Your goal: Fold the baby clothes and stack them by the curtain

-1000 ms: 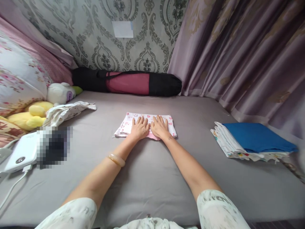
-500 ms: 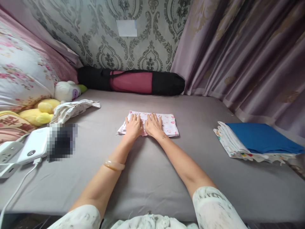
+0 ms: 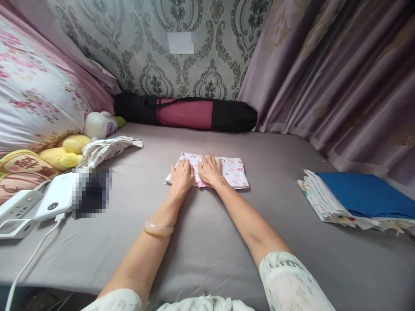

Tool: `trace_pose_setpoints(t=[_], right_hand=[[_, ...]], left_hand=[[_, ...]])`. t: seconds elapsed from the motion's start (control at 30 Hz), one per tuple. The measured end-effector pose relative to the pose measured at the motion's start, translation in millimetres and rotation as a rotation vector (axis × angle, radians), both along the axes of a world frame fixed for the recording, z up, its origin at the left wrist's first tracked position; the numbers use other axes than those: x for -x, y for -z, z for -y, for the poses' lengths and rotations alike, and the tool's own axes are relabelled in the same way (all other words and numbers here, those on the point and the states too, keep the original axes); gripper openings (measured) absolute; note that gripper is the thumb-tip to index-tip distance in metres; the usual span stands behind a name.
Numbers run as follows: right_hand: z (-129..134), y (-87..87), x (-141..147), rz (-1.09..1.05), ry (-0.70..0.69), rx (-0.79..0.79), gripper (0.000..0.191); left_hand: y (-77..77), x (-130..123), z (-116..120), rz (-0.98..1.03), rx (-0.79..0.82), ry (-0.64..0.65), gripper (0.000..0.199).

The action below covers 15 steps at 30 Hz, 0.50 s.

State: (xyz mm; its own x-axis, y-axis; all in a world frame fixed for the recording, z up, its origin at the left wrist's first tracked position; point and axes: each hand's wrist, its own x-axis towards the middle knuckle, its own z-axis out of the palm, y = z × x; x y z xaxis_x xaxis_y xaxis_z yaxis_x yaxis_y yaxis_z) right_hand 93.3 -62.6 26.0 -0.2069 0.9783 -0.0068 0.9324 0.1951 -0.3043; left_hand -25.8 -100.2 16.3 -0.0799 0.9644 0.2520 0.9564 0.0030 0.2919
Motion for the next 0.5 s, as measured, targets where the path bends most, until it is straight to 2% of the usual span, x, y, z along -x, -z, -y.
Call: trace_pose_setpoints(t=[0.17,0.33,0.43,0.5], right_hand=[[-3.4,8.6,2.9,0.023,-0.001,0.023,0.061],[-7.1,3.0,7.5,0.033,-0.004,0.058,0.060],[-8.1,-0.1,20.4,-0.001,-0.039,0.004,0.059],[-7.5,1.4,29.3,-0.019,-0.065,-0.009,0.059]], left_hand=[[-2.2,9.9,-5.5,0.125,0.002,-0.110,0.044],[-4.9,26.3,-14.8,0.406,-0.015,-0.273,0.048],[1.9,44.4,-21.2,0.531,-0.069,-0.379,0.047],[10.0,59.0,-25.0,0.510,-0.106,-0.366,0.047]])
